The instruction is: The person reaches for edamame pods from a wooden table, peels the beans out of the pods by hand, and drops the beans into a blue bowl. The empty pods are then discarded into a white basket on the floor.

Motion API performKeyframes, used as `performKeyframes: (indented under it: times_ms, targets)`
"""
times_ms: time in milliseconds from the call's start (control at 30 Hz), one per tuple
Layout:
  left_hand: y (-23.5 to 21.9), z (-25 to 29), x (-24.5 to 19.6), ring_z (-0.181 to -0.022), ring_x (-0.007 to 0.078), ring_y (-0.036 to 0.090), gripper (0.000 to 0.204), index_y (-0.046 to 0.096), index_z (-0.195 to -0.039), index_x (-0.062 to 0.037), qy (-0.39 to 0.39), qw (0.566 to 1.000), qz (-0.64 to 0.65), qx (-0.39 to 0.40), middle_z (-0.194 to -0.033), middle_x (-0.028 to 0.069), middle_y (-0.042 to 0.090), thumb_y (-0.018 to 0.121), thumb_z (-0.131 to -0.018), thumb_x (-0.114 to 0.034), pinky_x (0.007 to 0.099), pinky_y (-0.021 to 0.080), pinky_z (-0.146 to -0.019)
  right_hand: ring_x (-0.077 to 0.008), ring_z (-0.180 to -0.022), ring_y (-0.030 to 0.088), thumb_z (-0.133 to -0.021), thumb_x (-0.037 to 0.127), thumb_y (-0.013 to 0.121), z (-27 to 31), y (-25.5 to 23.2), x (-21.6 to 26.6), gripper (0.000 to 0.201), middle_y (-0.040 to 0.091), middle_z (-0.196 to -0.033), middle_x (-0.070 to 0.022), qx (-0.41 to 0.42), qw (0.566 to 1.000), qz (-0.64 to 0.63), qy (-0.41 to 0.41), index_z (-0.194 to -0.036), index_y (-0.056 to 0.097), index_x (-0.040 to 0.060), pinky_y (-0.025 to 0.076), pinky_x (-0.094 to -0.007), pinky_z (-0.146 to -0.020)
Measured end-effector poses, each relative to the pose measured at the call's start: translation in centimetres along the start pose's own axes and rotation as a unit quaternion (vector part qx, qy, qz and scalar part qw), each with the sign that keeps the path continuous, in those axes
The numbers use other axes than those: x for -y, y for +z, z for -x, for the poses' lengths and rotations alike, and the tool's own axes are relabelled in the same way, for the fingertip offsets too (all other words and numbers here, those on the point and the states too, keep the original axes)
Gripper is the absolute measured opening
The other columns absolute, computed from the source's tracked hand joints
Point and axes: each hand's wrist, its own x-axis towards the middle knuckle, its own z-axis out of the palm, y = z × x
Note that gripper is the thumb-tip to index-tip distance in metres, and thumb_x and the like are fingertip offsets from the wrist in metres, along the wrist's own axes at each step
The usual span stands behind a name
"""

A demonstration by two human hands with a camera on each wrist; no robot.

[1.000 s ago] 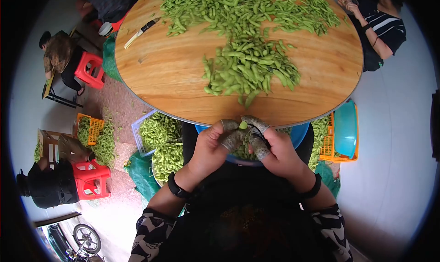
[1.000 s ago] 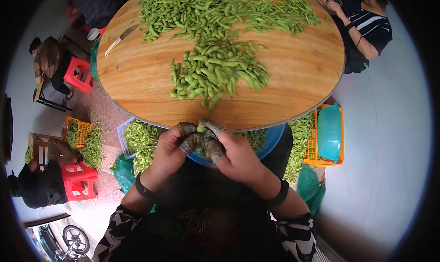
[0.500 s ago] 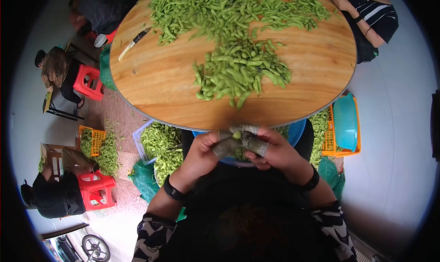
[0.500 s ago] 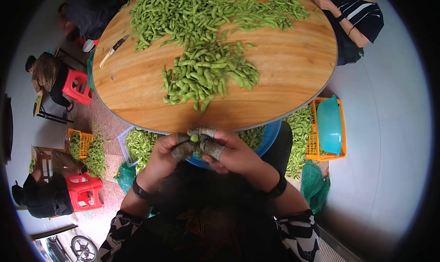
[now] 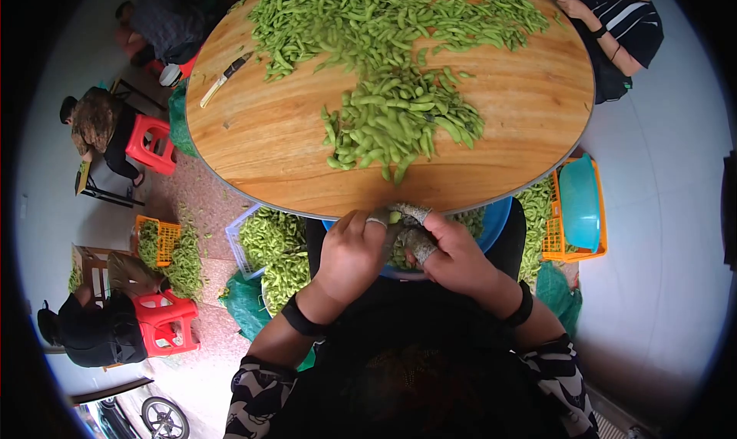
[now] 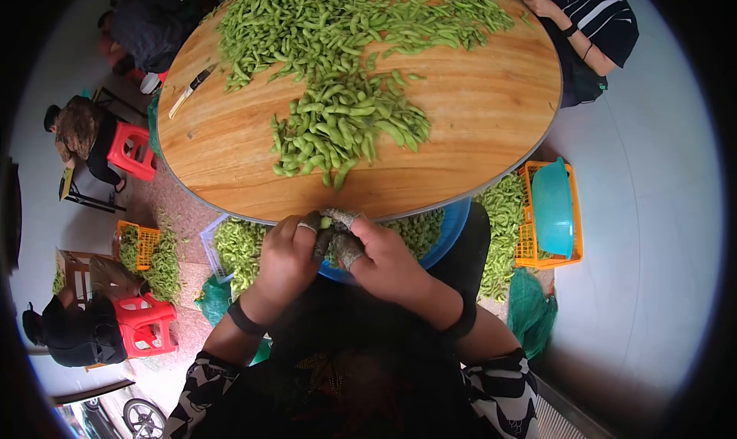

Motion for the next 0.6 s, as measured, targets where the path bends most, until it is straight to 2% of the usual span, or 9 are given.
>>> performKeyframes:
  times_ms: [100, 133, 167, 200, 233, 300, 367, 500, 600]
  targets:
    - [0.2, 0.0, -0.2, -0.061, 0.0255, 0.059, 0.01, 0.06, -0.09, -0.0008, -0.132, 0.961, 0.24, 0.031, -0.074, 0.0136, 0.06, 0.063, -0.085, -0.008, 0.037, 0.049, -0.057, -0.01, -0.062, 0.055, -0.089, 0.004, 0.048, 0.4, -0.6, -0.5, 0.038, 0.06, -0.083, -0.0053, 0.024, 0.984, -0.146, 0.102, -0.126, 0.051, 0.004, 0.047, -0.0258, -0.056]
    - [-0.2, 0.0, 0.0, -0.061, 0.0256, 0.058, 0.008, 0.059, -0.09, 0.0, -0.313, 0.794, 0.515, 0.079, -0.074, 0.0145, 0.06, 0.061, -0.086, -0.006, 0.0357, 0.048, -0.059, -0.01, -0.062, 0.055, -0.089, 0.004, 0.048, 0.6, -0.9, -0.6, 0.038, 0.06, -0.083, -0.0053, 0.023, 0.984, -0.145, 0.103, -0.126, 0.051, 0.004, 0.047, -0.0258, -0.056]
    - [-0.5, 0.0, 0.2, -0.062, 0.0258, 0.058, 0.006, 0.058, -0.09, 0.0008, -0.451, 0.517, 0.718, 0.116, -0.074, 0.0153, 0.059, 0.059, -0.086, -0.004, 0.0345, 0.048, -0.061, -0.0111, -0.063, 0.056, -0.089, 0.003, 0.049, 0.7, -1.2, -0.7, 0.037, 0.061, -0.083, -0.0058, 0.045, 0.971, -0.197, 0.126, -0.126, 0.051, 0.003, 0.048, -0.0283, -0.057]
    - [-0.4, 0.2, 0.4, -0.062, 0.0258, 0.058, 0.006, 0.058, -0.09, 0.0008, -0.45, 0.517, 0.719, 0.115, -0.074, 0.0153, 0.059, 0.059, -0.086, -0.004, 0.0345, 0.048, -0.061, -0.0123, -0.064, 0.056, -0.088, 0.002, 0.049, 0.7, -1.4, -0.9, 0.037, 0.061, -0.084, -0.0064, 0.067, 0.955, -0.247, 0.147, -0.125, 0.051, 0.0019, 0.049, -0.0308, -0.058]
    - [-0.3, 0.5, 0.6, -0.063, 0.0267, 0.057, 0.006, 0.057, -0.091, 0.0014, -0.398, 0.635, 0.642, 0.16, -0.075, 0.0158, 0.059, 0.056, -0.086, -0.002, 0.0344, 0.047, -0.063, -0.0123, -0.064, 0.056, -0.088, 0.002, 0.049, 0.4, -1.1, -1.8, 0.037, 0.061, -0.084, -0.0064, 0.068, 0.955, -0.247, 0.148, -0.125, 0.051, 0.0019, 0.049, -0.0308, -0.058]
    - [-0.1, 0.8, 0.3, -0.064, 0.0276, 0.057, 0.007, 0.056, -0.091, 0.0021, -0.338, 0.736, 0.551, 0.203, -0.076, 0.0163, 0.058, 0.053, -0.086, 0.0, 0.0343, 0.046, -0.064, -0.0162, -0.062, 0.058, -0.089, 0.007, 0.057, -0.3, -0.3, -3.6, 0.033, 0.06, -0.073, -0.0027, -0.096, 0.982, 0.061, -0.151, -0.122, 0.055, 0.0048, 0.049, -0.0305, -0.058]
    - [0.1, 0.7, -0.3, -0.068, 0.02, 0.056, 0.006, 0.056, -0.09, -0.0009, -0.161, 0.857, 0.464, 0.157, -0.074, 0.0093, 0.056, 0.055, -0.091, -0.007, 0.0325, 0.046, -0.064, -0.0222, -0.067, 0.06, -0.084, 0.008, 0.062, -0.1, -0.8, -3.0, 0.032, 0.06, -0.076, -0.0066, -0.092, 0.979, 0.144, -0.115, -0.115, 0.057, 0.0033, 0.05, -0.0335, -0.062]
    - [-0.1, 1.3, 0.4, -0.07, 0.0189, 0.055, 0.005, 0.056, -0.091, -0.0013, -0.16, 0.857, 0.44, 0.217, -0.076, 0.0093, 0.056, 0.055, -0.09, -0.006, 0.0331, 0.046, -0.064, -0.0356, -0.075, 0.061, -0.068, 0.007, 0.068, -0.2, -0.7, -2.1, 0.033, 0.06, -0.087, -0.0172, -0.071, 0.925, 0.353, -0.122, -0.098, 0.058, -0.0007, 0.051, -0.0392, -0.067]
    - [-0.5, 1.5, 0.3, -0.081, 0.0424, 0.057, 0.018, 0.056, -0.097, 0.0023, -0.164, 0.867, 0.408, 0.234, -0.087, 0.0239, 0.058, 0.053, -0.08, 0.002, 0.0381, 0.048, -0.073, -0.038, -0.071, 0.06, -0.066, 0.01, 0.068, -0.1, -0.1, -2.2, 0.025, 0.059, -0.086, -0.0171, -0.101, 0.906, 0.38, -0.153, -0.086, 0.057, 0.0013, 0.051, -0.0442, -0.062]
